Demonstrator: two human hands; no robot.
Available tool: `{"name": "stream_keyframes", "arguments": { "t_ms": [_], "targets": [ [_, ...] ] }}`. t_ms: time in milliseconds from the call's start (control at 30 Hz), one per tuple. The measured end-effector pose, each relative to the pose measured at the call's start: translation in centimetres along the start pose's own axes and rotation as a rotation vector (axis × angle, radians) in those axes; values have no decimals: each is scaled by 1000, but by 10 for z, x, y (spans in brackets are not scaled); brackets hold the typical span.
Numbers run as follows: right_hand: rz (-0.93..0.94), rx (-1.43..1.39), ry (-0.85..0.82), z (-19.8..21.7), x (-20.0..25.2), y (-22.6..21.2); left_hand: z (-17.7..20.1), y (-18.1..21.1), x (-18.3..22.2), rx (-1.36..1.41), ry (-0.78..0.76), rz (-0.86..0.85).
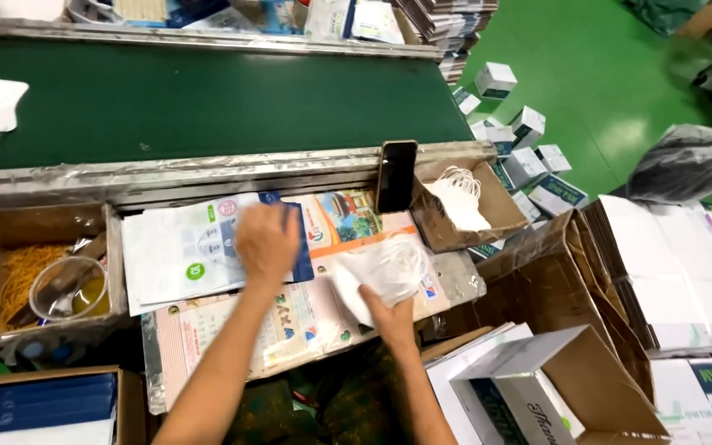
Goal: Packaging face masks into individual plastic sleeves and then into boxes for shipment.
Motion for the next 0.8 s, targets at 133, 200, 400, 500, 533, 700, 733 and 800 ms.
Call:
{"name": "stream_keyframes", "arguments": {
  "t_ms": [133, 200, 400, 500, 533, 700, 733, 800],
  "targets": [
    [-13, 60, 105, 1, 5, -23, -29, -46, 13, -118, -18, -52],
    [-42, 146, 96, 3, 5, -17, -66, -65, 16, -214, -40, -50],
    [-351, -298, 101, -21, 10, -34, -36, -23, 30, -174, -229, -122],
    [-466, -539, 205, -48, 4, -26, -10, 29, 61, 186, -142, -317],
    [-466, -539, 212, -44, 4, -16, 6, 38, 54, 190, -147, -321],
    [158, 350, 96, -34, -5, -75, 52, 52, 17, 383, -145, -28],
    [163, 352, 90, -38, -5, -108, 62, 65, 14, 384, -138, -24],
    [681, 664, 62, -58, 5, -188, 79, 96, 10, 641, -286, -118]
  ]
}}
Point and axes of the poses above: each hand's wrist, its own x-axis away from the middle knuckle, its own z-axis out of the back of the hand, y = z × x, the point moved 4 cm from there along -x, towards the middle knuckle, and after that the axes turned 6 degrees about -x, right-handed, at the moved point
